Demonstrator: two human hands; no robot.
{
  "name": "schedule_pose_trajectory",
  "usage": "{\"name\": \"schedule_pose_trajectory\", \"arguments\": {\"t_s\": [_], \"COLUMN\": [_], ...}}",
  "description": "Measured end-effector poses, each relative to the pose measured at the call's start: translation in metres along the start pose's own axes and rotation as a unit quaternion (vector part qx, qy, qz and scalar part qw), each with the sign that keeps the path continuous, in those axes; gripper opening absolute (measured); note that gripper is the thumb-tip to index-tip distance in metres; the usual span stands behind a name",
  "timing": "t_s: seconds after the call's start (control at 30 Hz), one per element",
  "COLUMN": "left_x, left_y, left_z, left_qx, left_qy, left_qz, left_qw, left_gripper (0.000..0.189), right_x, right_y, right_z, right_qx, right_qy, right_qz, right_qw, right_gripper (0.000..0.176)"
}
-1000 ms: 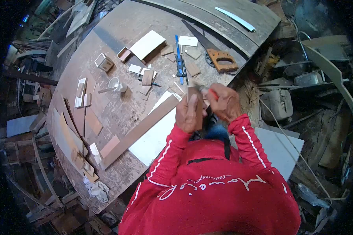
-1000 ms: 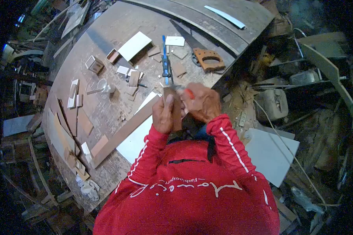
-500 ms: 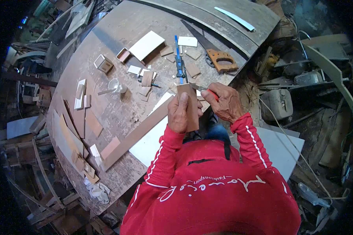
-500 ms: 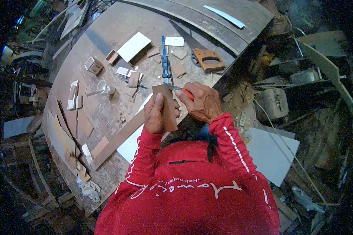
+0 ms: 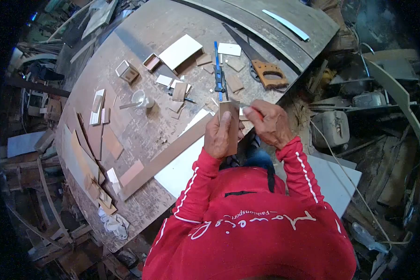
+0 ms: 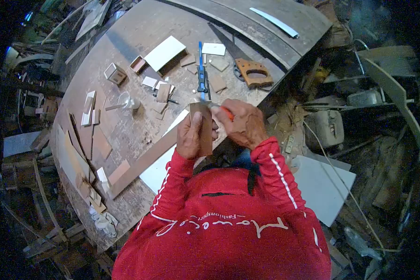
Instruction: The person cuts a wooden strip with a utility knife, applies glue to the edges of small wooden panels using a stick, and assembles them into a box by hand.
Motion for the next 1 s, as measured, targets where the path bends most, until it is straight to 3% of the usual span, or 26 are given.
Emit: {"name": "schedule_pose_trajectory", "arguments": {"t_s": [0.03,0.27,0.37,0.47,0.57,0.7,0.73,0.83,1.0], "left_x": [0.001,0.003,-0.002,-0.005,-0.010,-0.002,-0.001,-0.002,-0.002], "left_y": [0.001,-0.002,-0.007,-0.013,-0.013,-0.014,-0.013,-0.014,-0.020], "left_z": [0.000,0.001,-0.011,-0.030,-0.048,-0.048,-0.049,-0.048,-0.029], "left_qx": [-0.004,-0.018,0.077,0.248,0.248,0.271,0.269,0.255,0.165], "left_qy": [0.019,0.063,0.054,0.118,0.172,0.175,0.181,0.178,0.124], "left_qz": [0.014,0.005,-0.031,-0.024,-0.056,-0.050,-0.045,-0.037,-0.032], "left_qw": [1.000,0.998,0.995,0.961,0.952,0.945,0.945,0.950,0.978], "left_gripper": [0.039,0.036,0.033,0.028,0.024,0.021,0.021,0.021,0.026], "right_x": [-0.004,-0.002,0.000,0.002,0.011,-0.006,-0.008,-0.010,-0.007], "right_y": [0.003,0.018,0.024,0.023,0.027,0.016,0.014,0.017,0.022], "right_z": [0.015,0.023,0.022,0.011,-0.049,0.001,0.021,0.040,0.043], "right_qx": [0.012,0.020,0.026,0.010,-0.057,0.081,0.090,0.086,0.059], "right_qy": [-0.041,-0.047,-0.053,-0.006,0.090,0.064,-0.009,-0.078,-0.080], "right_qz": [0.003,0.014,0.037,0.035,0.012,0.045,0.040,0.018,0.018], "right_qw": [0.999,0.999,0.998,0.999,0.994,0.994,0.995,0.993,0.995], "right_gripper": [0.034,0.035,0.036,0.037,0.038,0.031,0.029,0.031,0.033]}}
Point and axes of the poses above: each hand's wrist, its own x-axis towards the middle knuckle, its own y-axis out of the palm, z = x × y, the point moved 9 cm from there along x, towards the middle knuckle, and after that the axes turned 9 degrees about y, right-handed, at the moved point
